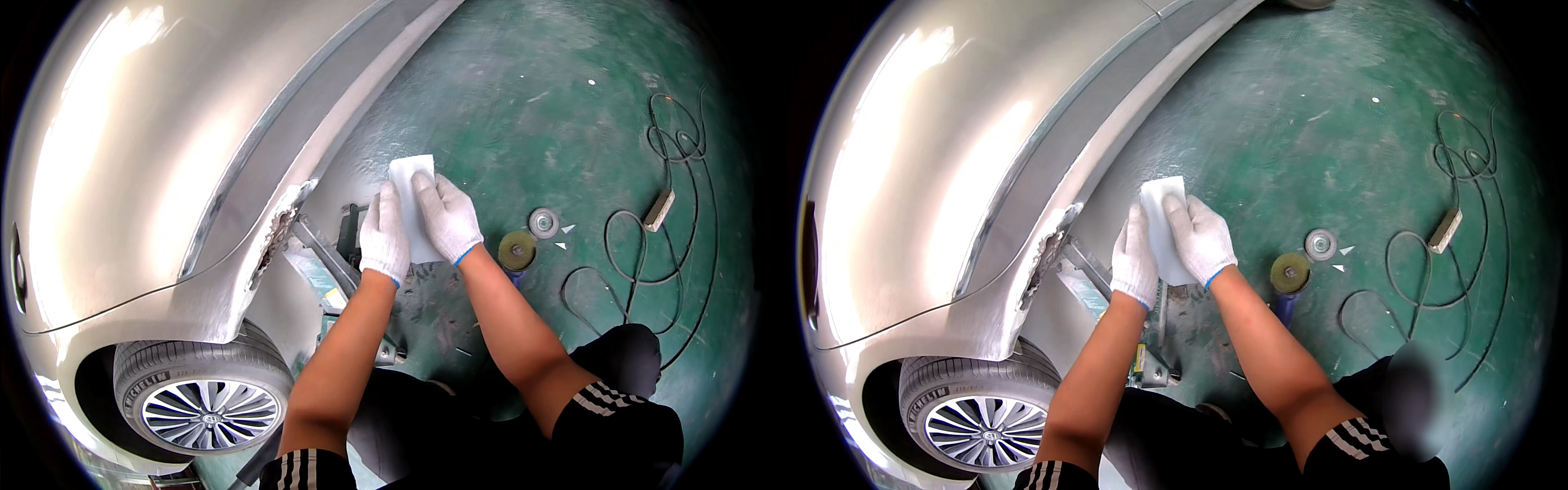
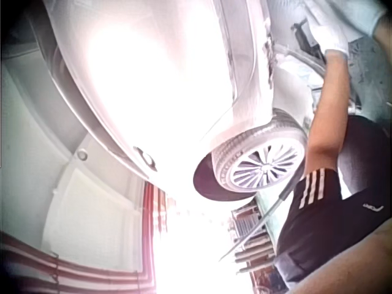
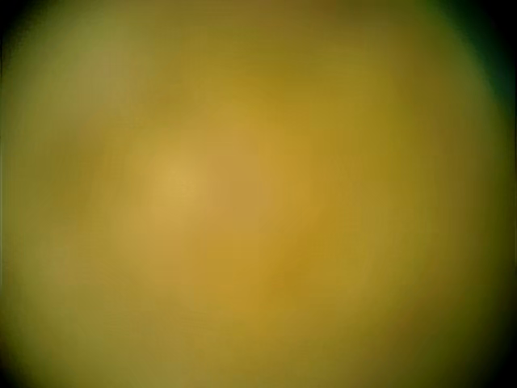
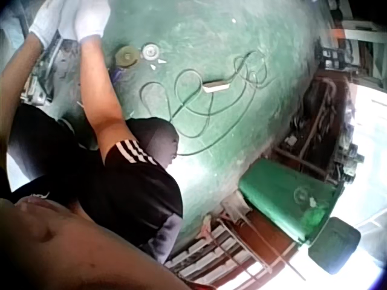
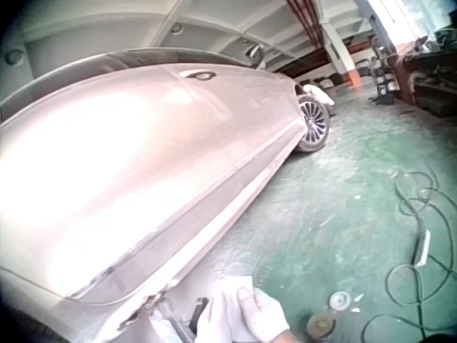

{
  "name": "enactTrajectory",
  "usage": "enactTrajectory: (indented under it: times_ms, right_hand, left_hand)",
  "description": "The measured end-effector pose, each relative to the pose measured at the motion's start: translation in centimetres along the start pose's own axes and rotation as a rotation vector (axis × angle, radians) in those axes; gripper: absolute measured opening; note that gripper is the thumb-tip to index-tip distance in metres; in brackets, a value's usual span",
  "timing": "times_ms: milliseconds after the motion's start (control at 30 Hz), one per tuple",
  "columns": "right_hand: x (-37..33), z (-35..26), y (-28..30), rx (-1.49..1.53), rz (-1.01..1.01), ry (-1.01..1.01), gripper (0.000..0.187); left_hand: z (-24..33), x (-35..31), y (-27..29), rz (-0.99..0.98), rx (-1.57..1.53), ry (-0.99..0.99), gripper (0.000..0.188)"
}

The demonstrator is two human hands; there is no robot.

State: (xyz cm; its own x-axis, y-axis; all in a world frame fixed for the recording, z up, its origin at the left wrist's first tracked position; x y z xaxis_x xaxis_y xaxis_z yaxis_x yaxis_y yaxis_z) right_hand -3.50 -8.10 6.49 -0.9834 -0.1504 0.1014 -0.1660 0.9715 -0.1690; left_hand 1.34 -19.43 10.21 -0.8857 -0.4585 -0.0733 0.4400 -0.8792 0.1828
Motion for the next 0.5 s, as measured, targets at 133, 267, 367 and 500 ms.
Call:
enactTrajectory:
  times_ms: [133,267,367,500]
  right_hand:
    - [-0.6,0.2,-0.9,-0.152,-0.034,0.060,0.056]
    - [-1.0,-0.6,-1.5,-0.163,-0.019,-0.008,0.059]
    - [-1.1,-0.1,-1.5,-0.115,-0.001,0.079,0.057]
    - [-1.5,0.2,-1.8,-0.178,-0.090,0.143,0.054]
  left_hand:
    - [-1.0,1.4,-0.5,0.071,-0.259,0.097,0.073]
    - [-2.3,1.5,-1.3,0.153,-0.323,0.073,0.074]
    - [-2.5,1.7,-1.5,0.140,-0.353,0.064,0.071]
    - [-4.2,2.5,-0.2,0.142,-0.564,0.103,0.063]
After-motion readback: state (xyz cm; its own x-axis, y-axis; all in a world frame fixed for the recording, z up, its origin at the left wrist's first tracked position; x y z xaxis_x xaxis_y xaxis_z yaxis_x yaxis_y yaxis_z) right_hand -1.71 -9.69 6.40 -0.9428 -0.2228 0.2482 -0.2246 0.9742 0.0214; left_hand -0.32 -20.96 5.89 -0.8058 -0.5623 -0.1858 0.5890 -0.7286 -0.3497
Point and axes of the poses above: each hand's wrist, its own x-axis towards the middle knuckle, its own y-axis out of the back of the hand, z = x × y, the point moved 1 cm from there along x, towards the middle knuckle, and after that the axes turned 4 degrees about y, right-handed, at the moved point
